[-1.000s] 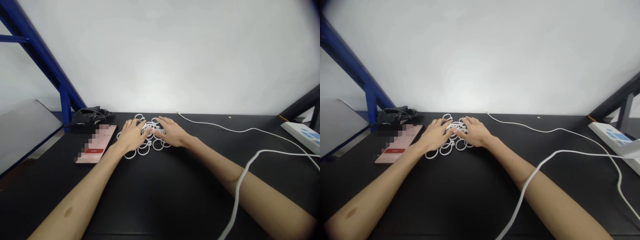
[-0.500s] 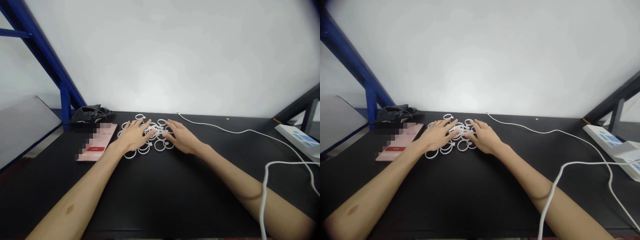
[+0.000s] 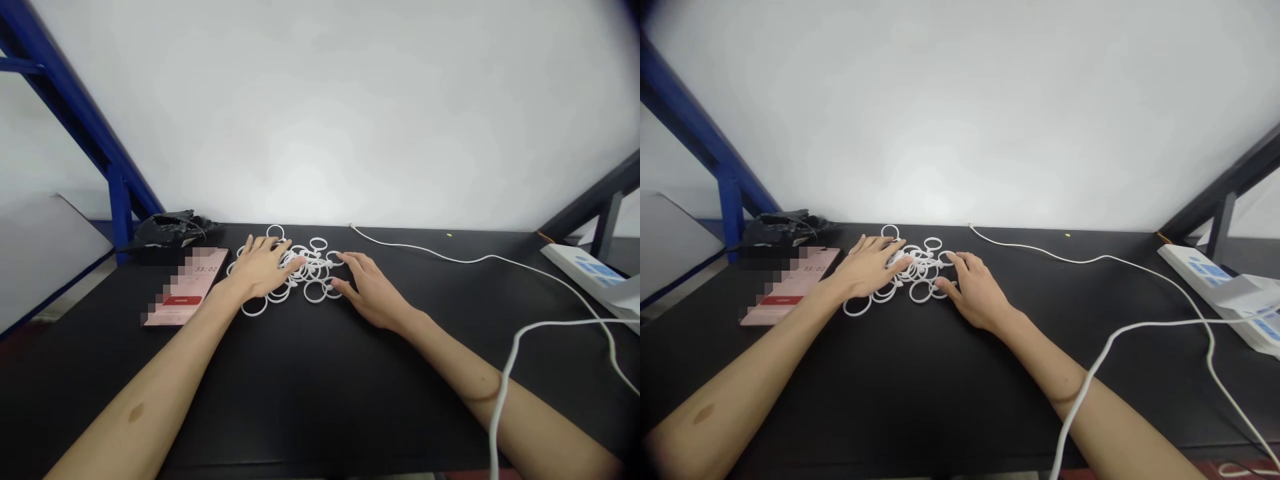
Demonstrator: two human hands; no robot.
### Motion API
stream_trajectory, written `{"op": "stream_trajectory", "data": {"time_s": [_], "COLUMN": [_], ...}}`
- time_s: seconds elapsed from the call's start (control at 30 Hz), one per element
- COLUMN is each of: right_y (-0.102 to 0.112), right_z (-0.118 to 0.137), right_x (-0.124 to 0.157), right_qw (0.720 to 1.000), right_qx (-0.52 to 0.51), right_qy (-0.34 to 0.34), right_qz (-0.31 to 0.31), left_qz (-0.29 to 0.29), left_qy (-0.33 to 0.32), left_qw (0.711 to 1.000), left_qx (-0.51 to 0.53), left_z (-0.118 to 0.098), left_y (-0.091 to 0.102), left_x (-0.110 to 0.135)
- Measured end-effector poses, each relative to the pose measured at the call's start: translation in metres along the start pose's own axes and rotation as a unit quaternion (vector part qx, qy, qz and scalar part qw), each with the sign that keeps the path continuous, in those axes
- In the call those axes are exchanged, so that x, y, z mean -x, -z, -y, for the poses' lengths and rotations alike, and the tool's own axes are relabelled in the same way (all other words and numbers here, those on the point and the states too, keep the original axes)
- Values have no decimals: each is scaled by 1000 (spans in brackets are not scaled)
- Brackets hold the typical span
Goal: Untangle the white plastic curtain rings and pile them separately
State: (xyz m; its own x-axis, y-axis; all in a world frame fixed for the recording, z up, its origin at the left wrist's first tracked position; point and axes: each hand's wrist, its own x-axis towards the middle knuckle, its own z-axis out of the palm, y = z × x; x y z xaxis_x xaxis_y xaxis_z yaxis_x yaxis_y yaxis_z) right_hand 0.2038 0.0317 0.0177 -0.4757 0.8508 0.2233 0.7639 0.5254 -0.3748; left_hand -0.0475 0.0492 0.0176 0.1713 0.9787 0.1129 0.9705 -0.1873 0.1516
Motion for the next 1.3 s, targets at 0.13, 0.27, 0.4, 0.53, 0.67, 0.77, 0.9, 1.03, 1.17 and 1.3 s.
{"op": "stream_trajectory", "data": {"time_s": [0.13,0.27,0.4,0.53,0.67,0.77,0.9,1.03,1.17,1.3], "right_y": [1,2,2,3,3,2,0,-1,2,9], "right_z": [2,3,3,4,6,6,5,4,7,13], "right_x": [2,4,4,4,6,6,6,7,7,9], "right_qw": [1000,1000,1000,999,997,997,997,996,995,987], "right_qx": [-5,-17,-23,-46,-70,-68,-59,-53,-59,-87], "right_qy": [4,3,2,0,-13,-12,10,27,42,81], "right_qz": [-1,3,-1,-12,-19,-30,-50,-59,-75,-103], "left_qz": [-15,-33,-79,-125,-128,-113,-112,-165,-213,-237], "left_qy": [1,7,-9,-85,-174,-211,-229,-218,-200,-151], "left_qw": [1000,999,997,988,976,971,967,962,954,940], "left_qx": [-4,-15,-12,7,18,4,-13,2,67,194], "left_z": [-5,-7,-9,-18,-29,-35,-34,-28,-32,-46], "left_y": [3,7,13,20,22,17,7,4,12,25], "left_x": [3,8,11,14,20,23,17,9,14,24]}}
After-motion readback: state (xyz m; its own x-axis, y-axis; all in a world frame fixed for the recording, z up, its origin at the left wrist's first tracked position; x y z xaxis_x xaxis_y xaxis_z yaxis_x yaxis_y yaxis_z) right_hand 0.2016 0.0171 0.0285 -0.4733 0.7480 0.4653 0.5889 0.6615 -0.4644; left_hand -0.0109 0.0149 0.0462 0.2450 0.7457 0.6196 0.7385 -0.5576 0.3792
